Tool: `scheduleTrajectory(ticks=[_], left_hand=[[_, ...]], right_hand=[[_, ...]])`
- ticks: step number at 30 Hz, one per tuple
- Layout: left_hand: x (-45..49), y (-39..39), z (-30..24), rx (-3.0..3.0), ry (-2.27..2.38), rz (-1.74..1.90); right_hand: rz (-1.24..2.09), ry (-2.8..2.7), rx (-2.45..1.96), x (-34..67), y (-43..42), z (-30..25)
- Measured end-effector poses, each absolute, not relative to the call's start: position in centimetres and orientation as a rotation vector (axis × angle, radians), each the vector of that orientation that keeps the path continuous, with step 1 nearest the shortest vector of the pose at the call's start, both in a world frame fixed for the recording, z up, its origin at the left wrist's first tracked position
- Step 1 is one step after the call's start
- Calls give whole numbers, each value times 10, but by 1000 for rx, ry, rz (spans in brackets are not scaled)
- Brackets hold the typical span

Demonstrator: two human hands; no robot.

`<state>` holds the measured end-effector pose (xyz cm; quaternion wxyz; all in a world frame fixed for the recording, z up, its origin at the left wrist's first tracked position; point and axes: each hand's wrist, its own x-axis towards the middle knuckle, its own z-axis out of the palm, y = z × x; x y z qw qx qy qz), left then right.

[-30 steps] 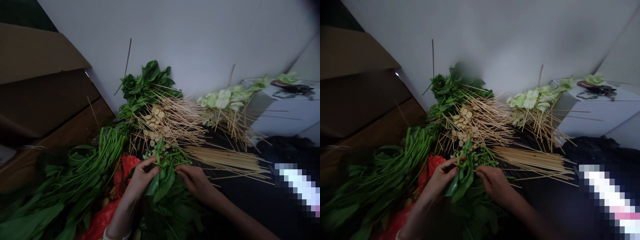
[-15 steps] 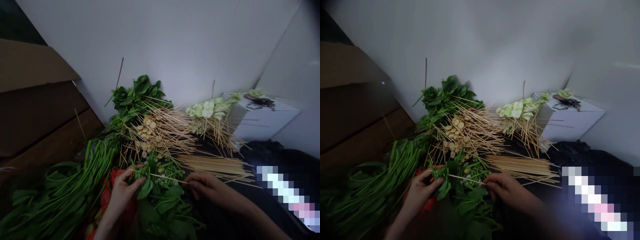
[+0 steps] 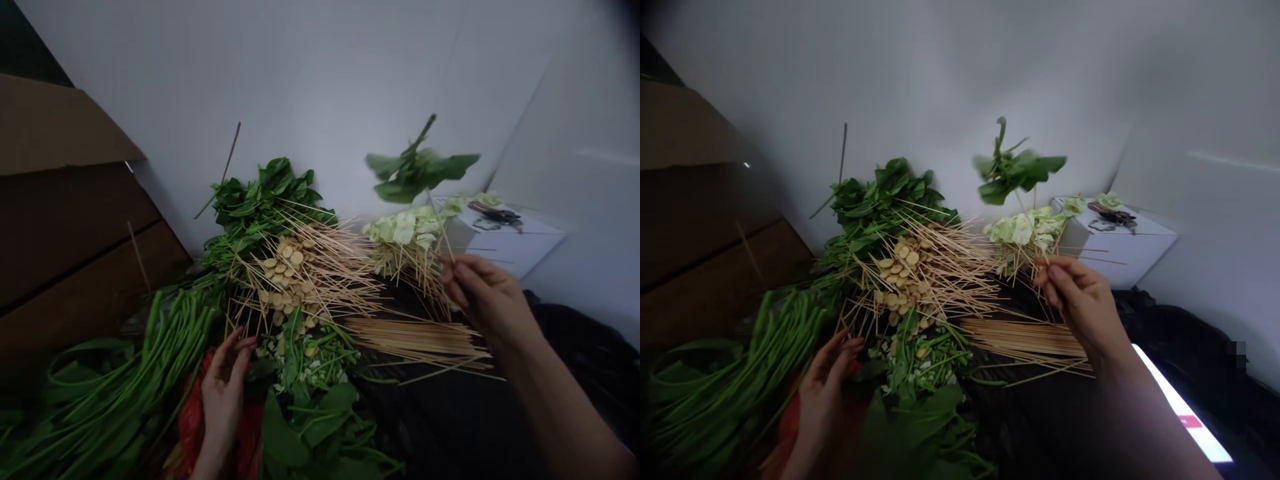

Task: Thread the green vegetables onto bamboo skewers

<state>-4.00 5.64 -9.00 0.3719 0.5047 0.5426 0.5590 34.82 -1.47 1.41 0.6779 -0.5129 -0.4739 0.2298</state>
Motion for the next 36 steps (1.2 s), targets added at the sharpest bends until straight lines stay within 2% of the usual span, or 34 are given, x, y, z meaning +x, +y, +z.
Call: scheduleTrajectory(ticks=[3,8,10,16,21,24,28,32,36], left_hand=[[-43,58,-95,1293,1403,1415],[-46,59,-96,1273,1425,1427],[-47,60,-97,1267,1433,1423],[-44,60,-97,1267,1453,1395],[-42,58,-97,1266,1443,1410],[-42,58,-100,1251,1423,1408],[-41,56,-101,1261,1410,1405],[-39,55,-100,1293,1426,1398],[-37,54,-101,1343,1427,1381]], right_hand=[[175,-1082,-1290,379,27,20],[-439,-1358,-2195,424,80,19],[-504,-1450,-2344,431,87,18],[-573,-1552,-2486,424,79,27],[-1002,-1688,-2180,385,43,33],[-893,-1858,-1944,351,15,19],[-556,-2159,-1825,318,-8,-22],[-296,-2291,-2008,310,-10,-66],[-285,-2340,-2128,308,-3,-97]])
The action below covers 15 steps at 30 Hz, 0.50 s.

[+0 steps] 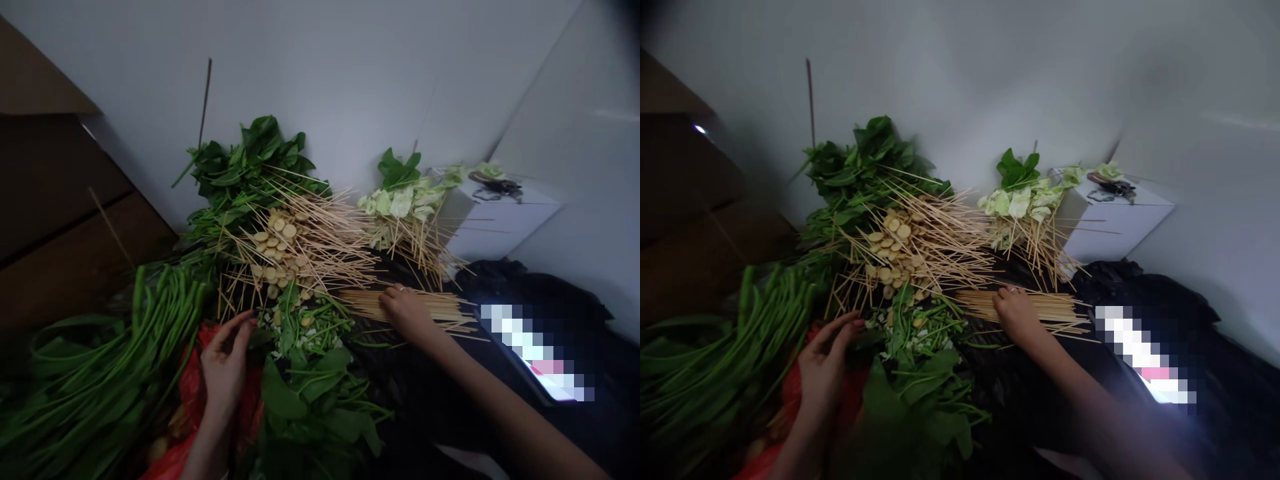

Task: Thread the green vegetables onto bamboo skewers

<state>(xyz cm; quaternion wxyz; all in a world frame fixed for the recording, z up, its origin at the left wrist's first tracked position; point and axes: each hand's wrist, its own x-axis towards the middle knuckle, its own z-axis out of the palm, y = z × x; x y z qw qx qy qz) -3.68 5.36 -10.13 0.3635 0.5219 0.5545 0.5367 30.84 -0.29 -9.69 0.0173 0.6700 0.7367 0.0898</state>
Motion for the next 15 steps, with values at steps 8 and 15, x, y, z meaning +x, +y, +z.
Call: scheduleTrajectory(ticks=[8,15], left_hand=[[-25,44,-100,1473,1382,1291],[-8,34,-93,1976,964,914]], right_hand=[[289,2260,2065,309,-2,-113],[315,2321,1994,306,-15,-96]])
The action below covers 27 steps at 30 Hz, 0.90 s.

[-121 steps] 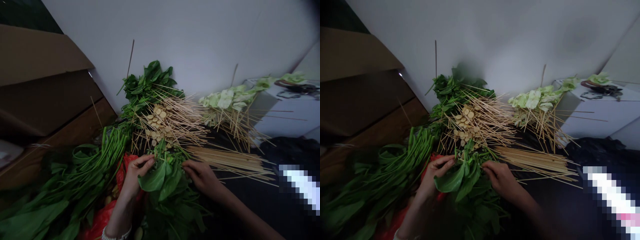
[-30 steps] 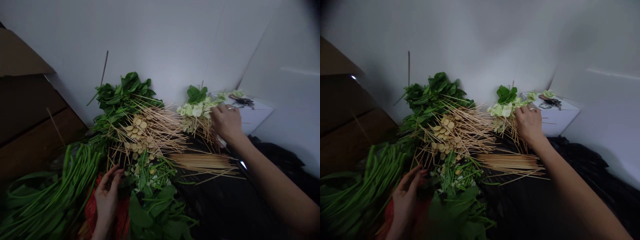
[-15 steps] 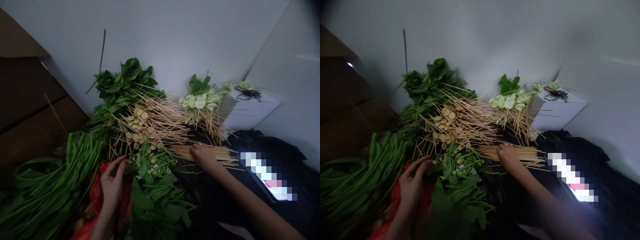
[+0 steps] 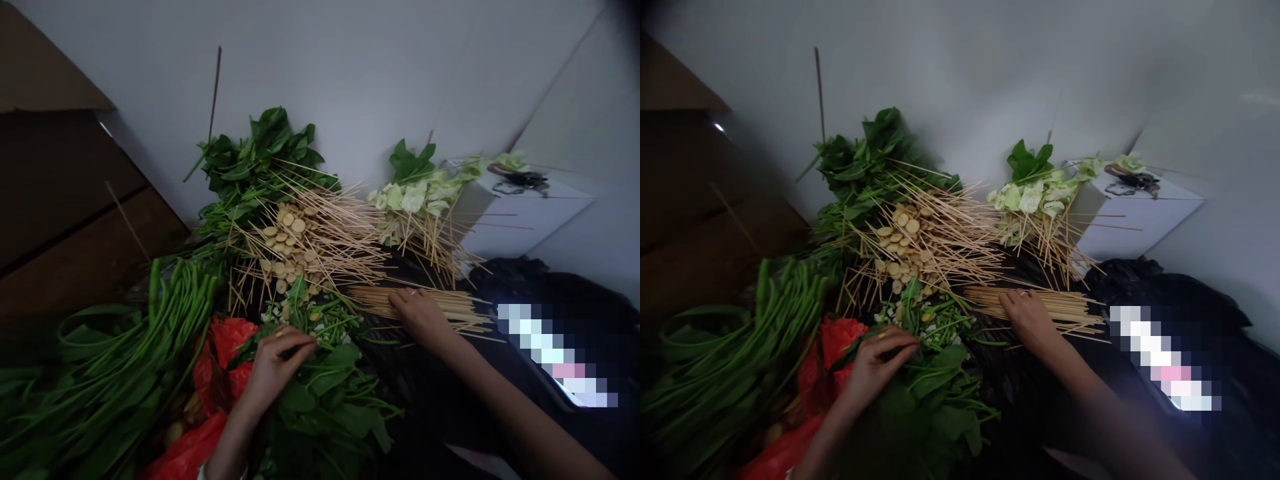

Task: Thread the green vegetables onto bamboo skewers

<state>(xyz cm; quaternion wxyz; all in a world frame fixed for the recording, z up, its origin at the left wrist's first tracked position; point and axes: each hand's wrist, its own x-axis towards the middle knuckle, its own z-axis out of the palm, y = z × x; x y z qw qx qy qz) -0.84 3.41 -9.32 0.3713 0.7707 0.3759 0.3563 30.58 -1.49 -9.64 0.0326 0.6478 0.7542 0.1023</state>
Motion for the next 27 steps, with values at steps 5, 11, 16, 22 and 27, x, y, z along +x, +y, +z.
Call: scheduleTrajectory(ticks=[5,11,16,22,27], left_hand=[[-6,32,-97,2109,771,606],[-9,33,-107,2203,753,428],[-8,33,-110,2260,762,321],[-8,35,-109,2230,737,315],[-9,40,-108,2080,841,540]], right_hand=[[461,2341,2017,297,-29,-66],[306,2279,2160,301,-41,-45],[150,2285,2213,297,-43,-36],[120,2370,1971,265,-37,-18],[4,2487,1752,230,-25,-28]])
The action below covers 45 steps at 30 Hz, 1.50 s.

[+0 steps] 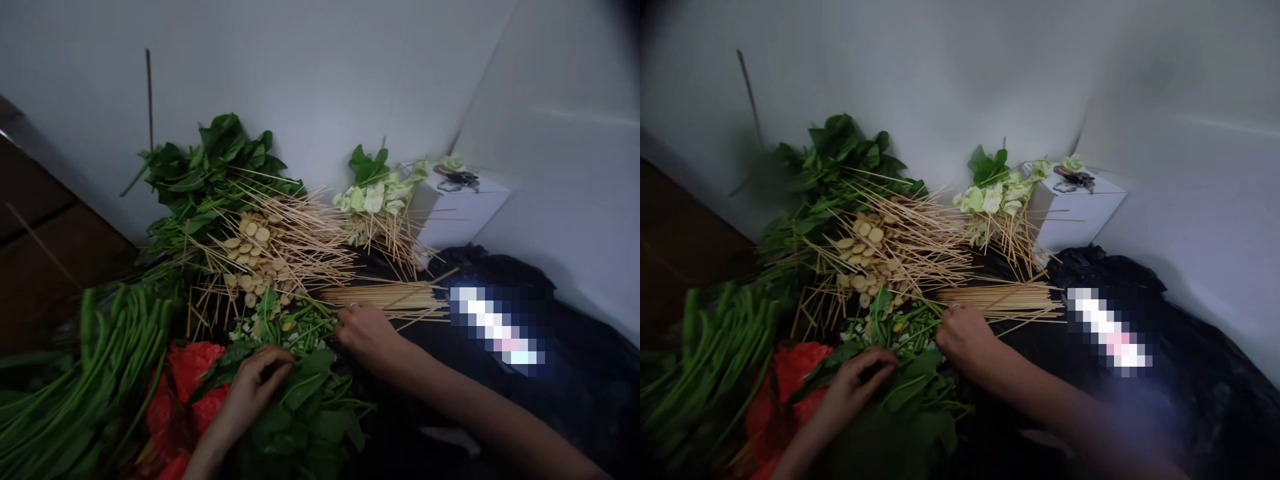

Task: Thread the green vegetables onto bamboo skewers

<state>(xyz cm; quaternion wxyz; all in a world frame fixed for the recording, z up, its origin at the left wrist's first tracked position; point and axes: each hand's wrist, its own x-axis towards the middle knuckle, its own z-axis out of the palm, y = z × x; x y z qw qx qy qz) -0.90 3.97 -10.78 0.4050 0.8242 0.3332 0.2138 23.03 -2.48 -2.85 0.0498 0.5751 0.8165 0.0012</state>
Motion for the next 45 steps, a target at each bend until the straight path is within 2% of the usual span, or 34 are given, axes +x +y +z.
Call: scheduleTrajectory(ticks=[6,11,17,20,25,31,45], left_hand=[[-20,48,-114,1702,1113,912],[-28,55,-128,1430,1178,969],[-17,46,-119,988,1046,1080],[-12,44,-111,863,954,1140],[-14,44,-109,822,890,1160],[-17,43,-114,824,864,1151],[-15,44,-111,779,958,1162]], right_hand=[[-55,2397,1842,240,-25,-17],[75,2622,1964,239,-17,-8],[92,2945,1940,212,-4,-58],[112,3080,2108,208,-6,-84],[146,3309,2047,202,-9,-99],[308,3264,1976,197,-13,-100],[252,3184,1971,194,-17,-99]])
